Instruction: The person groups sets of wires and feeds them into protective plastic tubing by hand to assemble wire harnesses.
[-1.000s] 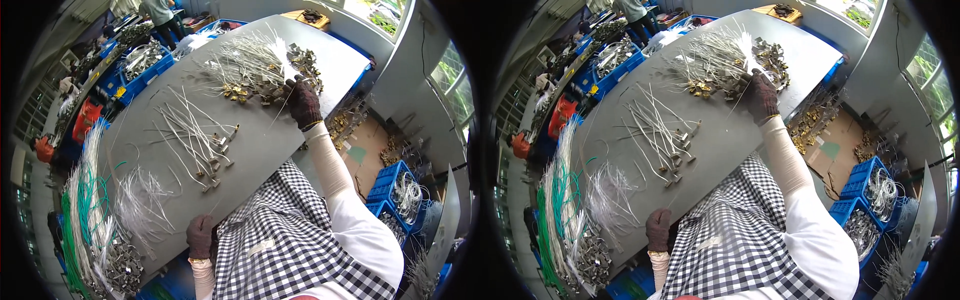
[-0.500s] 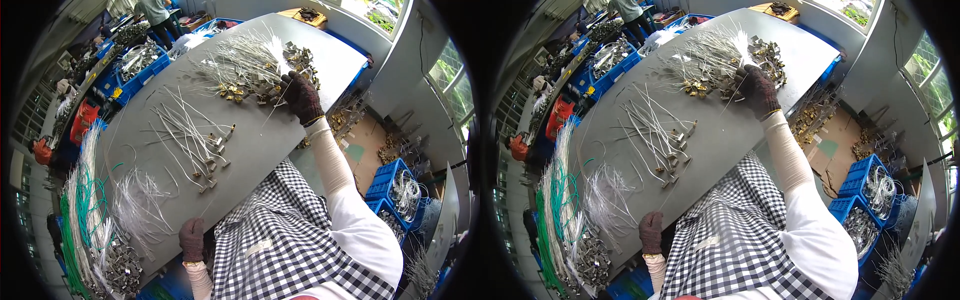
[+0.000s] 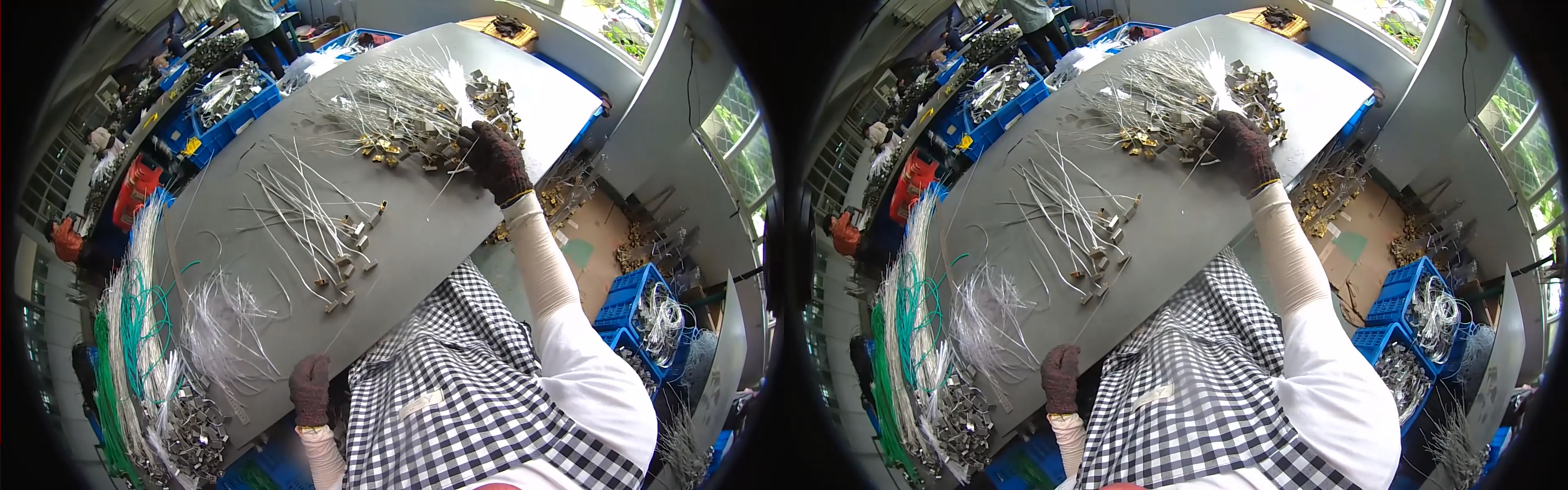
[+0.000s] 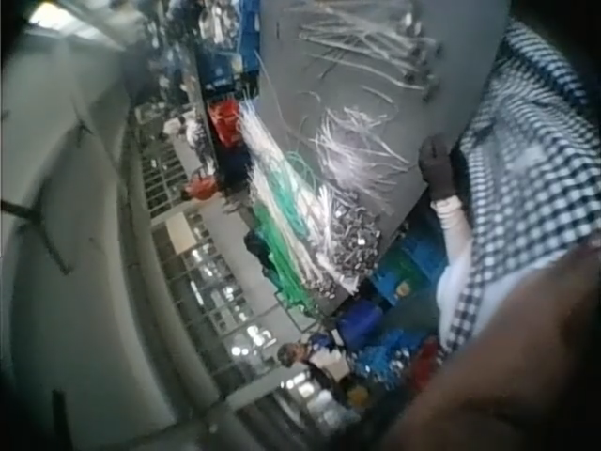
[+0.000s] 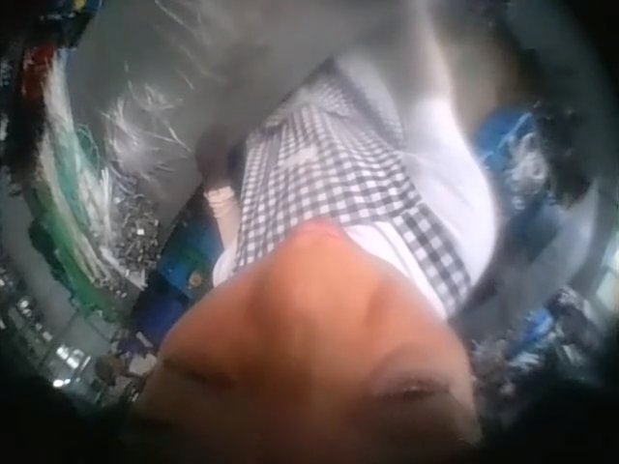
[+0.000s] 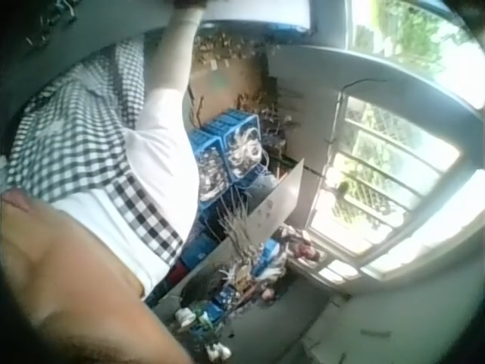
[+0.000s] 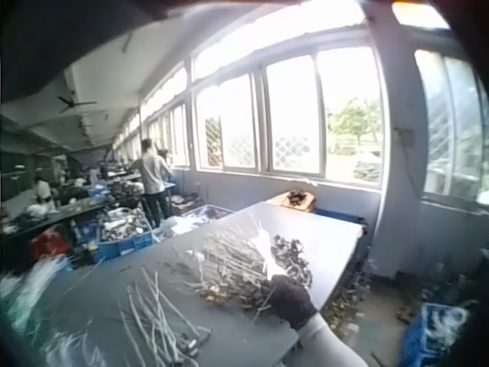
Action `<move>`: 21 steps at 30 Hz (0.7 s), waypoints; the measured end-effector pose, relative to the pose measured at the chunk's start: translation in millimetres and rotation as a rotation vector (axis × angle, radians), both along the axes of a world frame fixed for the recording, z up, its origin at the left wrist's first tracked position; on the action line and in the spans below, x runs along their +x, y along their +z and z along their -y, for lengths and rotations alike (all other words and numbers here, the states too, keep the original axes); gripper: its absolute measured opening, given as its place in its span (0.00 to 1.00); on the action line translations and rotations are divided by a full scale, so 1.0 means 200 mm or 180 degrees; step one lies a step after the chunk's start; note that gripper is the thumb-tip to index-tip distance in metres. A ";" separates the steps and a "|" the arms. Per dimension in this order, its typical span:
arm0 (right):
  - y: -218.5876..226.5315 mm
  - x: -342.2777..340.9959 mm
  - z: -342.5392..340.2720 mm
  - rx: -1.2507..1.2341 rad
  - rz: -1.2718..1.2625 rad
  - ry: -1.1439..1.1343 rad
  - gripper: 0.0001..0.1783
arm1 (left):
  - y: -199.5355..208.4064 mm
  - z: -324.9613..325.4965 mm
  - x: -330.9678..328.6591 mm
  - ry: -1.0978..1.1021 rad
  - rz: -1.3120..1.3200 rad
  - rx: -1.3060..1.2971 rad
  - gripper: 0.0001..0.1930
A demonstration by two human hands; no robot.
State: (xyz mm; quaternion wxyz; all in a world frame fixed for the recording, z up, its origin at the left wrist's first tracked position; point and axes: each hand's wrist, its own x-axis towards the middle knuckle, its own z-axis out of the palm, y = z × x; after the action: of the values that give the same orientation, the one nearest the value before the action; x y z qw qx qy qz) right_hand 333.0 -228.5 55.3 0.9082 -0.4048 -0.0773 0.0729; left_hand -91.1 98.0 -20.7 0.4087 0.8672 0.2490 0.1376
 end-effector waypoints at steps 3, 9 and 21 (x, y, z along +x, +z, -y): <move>0.07 -0.06 -0.01 -0.0070 -0.0230 0.0171 0.23 | 0.02 0.00 0.00 0.0132 -0.0167 -0.0333 0.11; 0.08 -0.11 -0.04 -0.0530 -0.0246 0.0002 0.23 | 0.03 0.02 0.01 0.0344 0.0048 -0.0113 0.14; 0.06 -0.41 -0.31 0.0167 -0.0446 0.0942 0.12 | 0.09 0.25 0.10 -0.0121 -0.0292 -0.1063 0.12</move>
State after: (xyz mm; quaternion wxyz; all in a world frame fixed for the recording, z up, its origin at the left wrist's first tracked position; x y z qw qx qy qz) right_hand 251.7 -165.8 67.2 0.9010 -0.3590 -0.0745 0.2319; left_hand -71.4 48.5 -2.8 0.5378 0.7971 0.2704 0.0469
